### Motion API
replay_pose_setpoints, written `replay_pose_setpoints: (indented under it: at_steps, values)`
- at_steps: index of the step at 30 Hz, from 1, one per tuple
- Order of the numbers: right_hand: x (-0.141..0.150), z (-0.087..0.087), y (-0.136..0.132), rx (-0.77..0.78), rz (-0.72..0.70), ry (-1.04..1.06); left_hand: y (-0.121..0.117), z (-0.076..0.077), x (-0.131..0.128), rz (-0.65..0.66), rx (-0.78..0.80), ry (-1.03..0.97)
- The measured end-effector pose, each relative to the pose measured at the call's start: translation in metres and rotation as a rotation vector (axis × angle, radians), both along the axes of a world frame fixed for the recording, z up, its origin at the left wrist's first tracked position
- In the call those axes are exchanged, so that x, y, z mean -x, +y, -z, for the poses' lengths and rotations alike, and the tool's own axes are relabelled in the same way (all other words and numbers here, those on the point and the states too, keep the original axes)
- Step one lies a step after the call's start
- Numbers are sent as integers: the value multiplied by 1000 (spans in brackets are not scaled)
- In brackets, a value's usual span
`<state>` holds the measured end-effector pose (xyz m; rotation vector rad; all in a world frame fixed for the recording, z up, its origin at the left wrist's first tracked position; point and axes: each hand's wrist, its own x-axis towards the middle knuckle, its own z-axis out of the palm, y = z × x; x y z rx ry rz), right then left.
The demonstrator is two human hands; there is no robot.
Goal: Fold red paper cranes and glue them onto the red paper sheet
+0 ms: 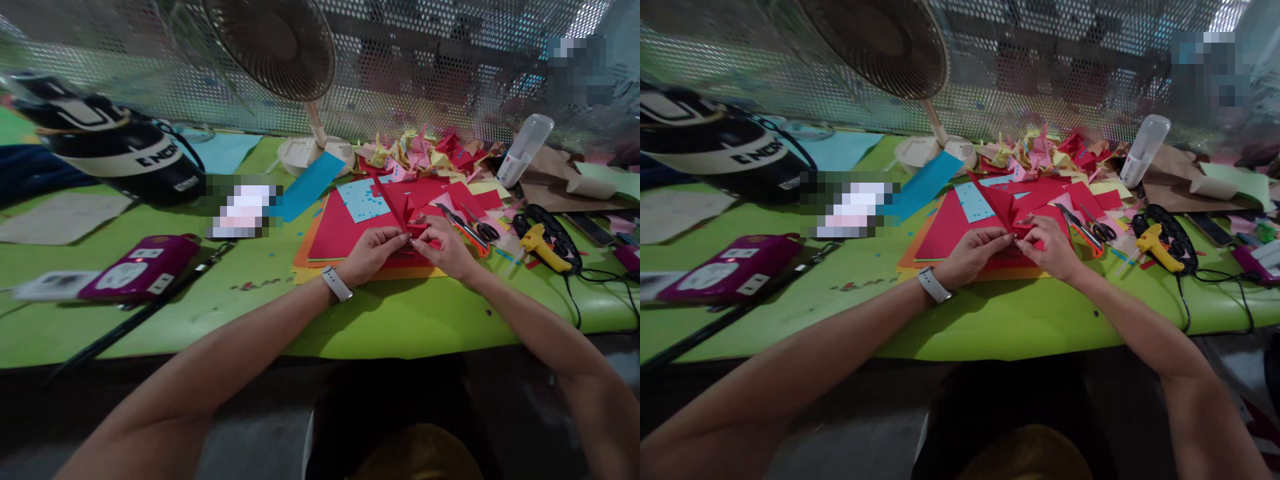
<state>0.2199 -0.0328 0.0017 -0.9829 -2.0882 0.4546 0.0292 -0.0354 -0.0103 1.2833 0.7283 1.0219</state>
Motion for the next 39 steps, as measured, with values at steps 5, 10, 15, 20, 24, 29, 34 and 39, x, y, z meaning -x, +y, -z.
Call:
replay_pose_setpoints:
  at_steps: [5, 10, 15, 20, 24, 29, 34, 39]
  values:
    - [1, 2, 3, -9, 17, 3, -1, -2, -1, -32, 30, -29]
    - [5, -1, -6, -30, 45, 54, 0, -6, 1, -74, 21, -95]
    - [5, -8, -10, -23, 163, 278, 1, -6, -1, -134, 2, -189]
    - [5, -3, -7, 301, 117, 354, 0, -4, -3, -152, -55, -159]
    - [11, 3, -7, 462, -3, 402, -2, -3, -5, -112, -17, -166]
    - [13, 6, -3, 566, -34, 485, -4, -3, -6, -73, 82, -240]
    - [14, 7, -1, 629, -97, 552, -4, -2, -7, -64, 99, -232]
    - [13, 4, -2, 684, -66, 574, -2, -1, -5, -71, 98, -225]
